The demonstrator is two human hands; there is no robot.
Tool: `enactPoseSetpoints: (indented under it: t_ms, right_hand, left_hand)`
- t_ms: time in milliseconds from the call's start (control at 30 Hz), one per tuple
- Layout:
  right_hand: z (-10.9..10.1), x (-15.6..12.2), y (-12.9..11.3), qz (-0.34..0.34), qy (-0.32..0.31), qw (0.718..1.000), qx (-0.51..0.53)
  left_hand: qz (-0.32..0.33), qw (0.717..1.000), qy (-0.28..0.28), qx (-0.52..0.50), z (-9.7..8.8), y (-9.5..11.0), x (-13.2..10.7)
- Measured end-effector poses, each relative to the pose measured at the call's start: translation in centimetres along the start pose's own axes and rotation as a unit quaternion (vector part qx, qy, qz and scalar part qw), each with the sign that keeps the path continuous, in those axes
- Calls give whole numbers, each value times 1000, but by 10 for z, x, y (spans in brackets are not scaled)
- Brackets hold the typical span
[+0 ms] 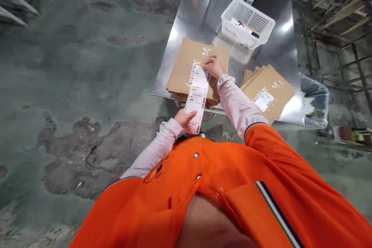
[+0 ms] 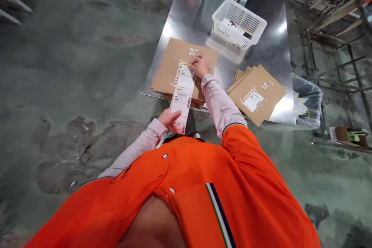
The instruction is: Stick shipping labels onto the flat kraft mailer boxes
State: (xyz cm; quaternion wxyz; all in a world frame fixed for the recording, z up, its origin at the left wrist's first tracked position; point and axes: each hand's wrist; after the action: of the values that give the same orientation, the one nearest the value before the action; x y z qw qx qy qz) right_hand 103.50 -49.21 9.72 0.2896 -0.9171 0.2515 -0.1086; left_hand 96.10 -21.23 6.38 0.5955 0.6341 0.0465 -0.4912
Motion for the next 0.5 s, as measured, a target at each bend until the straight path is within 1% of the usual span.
enactPoseSetpoints:
  t_ms: [33, 67, 100, 133, 167, 200, 233, 300, 333, 400, 433, 467, 500]
  right_hand:
    - [2, 4, 0, 6, -3, 1000, -18]
    - [5, 5, -1, -3, -10, 999, -32]
    - [8, 2, -3, -26, -23, 998, -43]
    - [11, -3, -6, -58, -42, 996, -53]
    - [15, -11, -10, -99, -64, 991, -61]
    - [19, -22, -14, -143, -88, 984, -64]
    - [22, -37, -17, -185, -112, 974, -61]
    - [25, -75, -22, -260, -154, 953, -29]
    - [25, -96, -22, -296, -177, 939, -3]
    - [20, -135, -15, -352, -218, 908, 74]
    - [16, -150, -9, -355, -217, 902, 119]
    - [12, -160, 0, -333, -191, 910, 158]
    - [8, -166, 10, -285, -137, 931, 183]
  left_hand:
    - [-21, 1000, 6, 17, -6, -12, -9]
    - [-44, 999, 1, 31, -12, -23, -19]
    - [-65, 997, -12, 40, -18, -31, -30]
    - [-76, 996, -28, 46, -25, -35, -42]
    - [-75, 995, -43, 53, -31, -35, -52]
    - [-59, 996, -44, 56, -37, -29, -61]
    - [-27, 998, -30, 53, -42, -18, -67]
    - [61, 997, 31, 25, -49, 14, -68]
    - [105, 992, 68, 1, -49, 33, -63]
    - [173, 974, 141, -31, -45, 73, -45]
    - [196, 966, 169, -23, -42, 91, -32]
    - [214, 957, 195, 1, -38, 107, -16]
    - [227, 948, 220, 42, -35, 121, 1]
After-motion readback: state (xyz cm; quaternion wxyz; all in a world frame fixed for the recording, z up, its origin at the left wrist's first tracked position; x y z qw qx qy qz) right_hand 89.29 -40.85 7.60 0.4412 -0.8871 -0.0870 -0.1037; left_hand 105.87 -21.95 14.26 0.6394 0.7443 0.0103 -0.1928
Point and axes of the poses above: each hand's wrist, its own x-axis towards the middle knuckle, its own z-axis out of the palm, y = z × x, and after that the axes turned 5 degrees about -z, right-handed
